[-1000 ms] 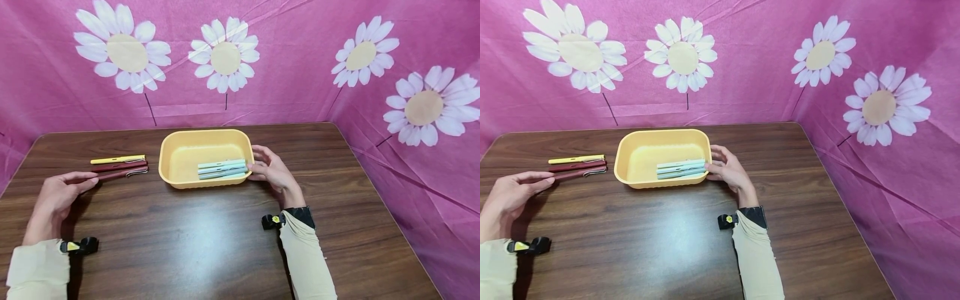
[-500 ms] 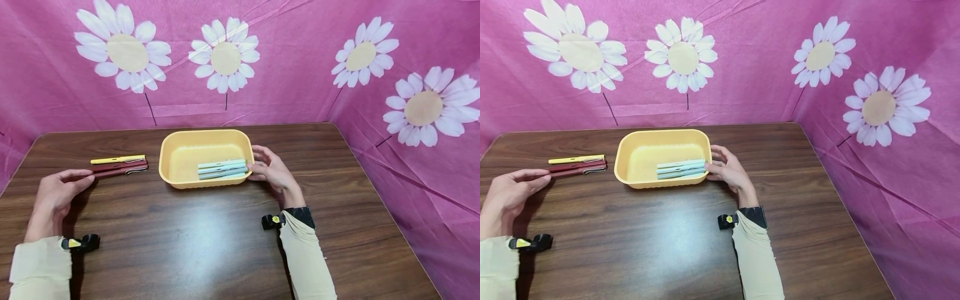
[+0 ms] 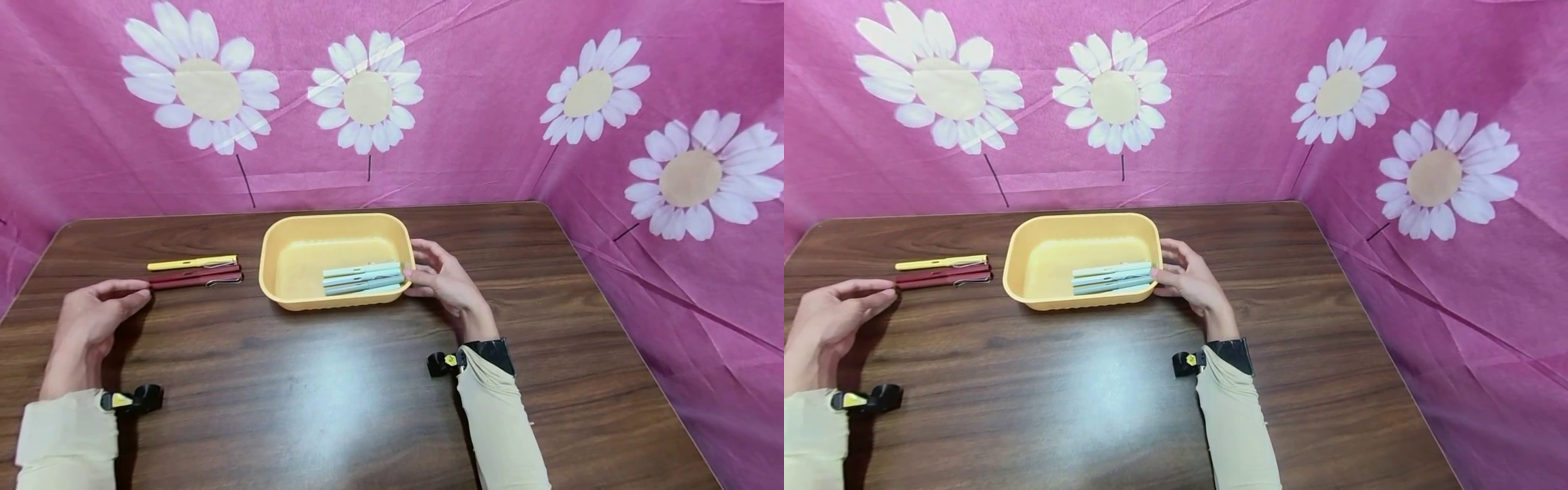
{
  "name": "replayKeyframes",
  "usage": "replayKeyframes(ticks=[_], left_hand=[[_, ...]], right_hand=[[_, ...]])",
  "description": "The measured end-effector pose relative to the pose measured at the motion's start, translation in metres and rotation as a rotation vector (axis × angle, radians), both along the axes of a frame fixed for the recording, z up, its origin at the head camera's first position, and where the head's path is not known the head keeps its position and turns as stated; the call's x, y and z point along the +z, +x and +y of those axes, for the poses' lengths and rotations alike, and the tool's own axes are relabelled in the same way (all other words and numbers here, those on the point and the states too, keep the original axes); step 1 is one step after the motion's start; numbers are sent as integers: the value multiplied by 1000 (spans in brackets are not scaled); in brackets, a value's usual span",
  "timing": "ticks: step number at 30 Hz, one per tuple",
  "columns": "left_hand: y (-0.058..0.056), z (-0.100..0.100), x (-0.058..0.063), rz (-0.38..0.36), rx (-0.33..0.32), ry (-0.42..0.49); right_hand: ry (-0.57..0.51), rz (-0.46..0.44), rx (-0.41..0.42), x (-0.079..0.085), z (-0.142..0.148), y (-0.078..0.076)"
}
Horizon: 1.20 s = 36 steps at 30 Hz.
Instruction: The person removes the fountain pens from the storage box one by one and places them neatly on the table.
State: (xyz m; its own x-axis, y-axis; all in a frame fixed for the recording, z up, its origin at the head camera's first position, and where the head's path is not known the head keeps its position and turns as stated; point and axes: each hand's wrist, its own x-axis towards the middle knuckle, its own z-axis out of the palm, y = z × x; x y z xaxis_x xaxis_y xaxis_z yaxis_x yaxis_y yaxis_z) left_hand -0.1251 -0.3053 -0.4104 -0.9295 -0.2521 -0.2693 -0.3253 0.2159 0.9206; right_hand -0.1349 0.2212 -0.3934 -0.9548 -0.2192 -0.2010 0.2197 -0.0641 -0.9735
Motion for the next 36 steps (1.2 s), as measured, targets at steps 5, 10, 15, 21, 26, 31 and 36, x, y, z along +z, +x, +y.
replayKeyframes(ticks=[5, 10, 15, 21, 26, 31, 36], left_hand=[[-1, 1, -3, 88, -16, 257], [0, 3, -2, 117, -49, 373], [4, 7, 6, 75, -52, 168], [5, 15, 19, 94, -63, -20], [4, 26, 30, 177, -98, -28], [3, 43, 42, 227, -140, -87], [1, 61, 53, 280, -211, -137]], right_hand=[[8, -1, -2, 0, 1, 1], [11, -7, 0, 0, 1, 1], [13, -10, 1, 0, 0, 2], [4, 0, 4, -1, -1, 2], [-6, 4, -3, -3, 0, 1], [2, 4, 0, -2, 0, 0], [8, 4, -1, 0, 0, 0]])
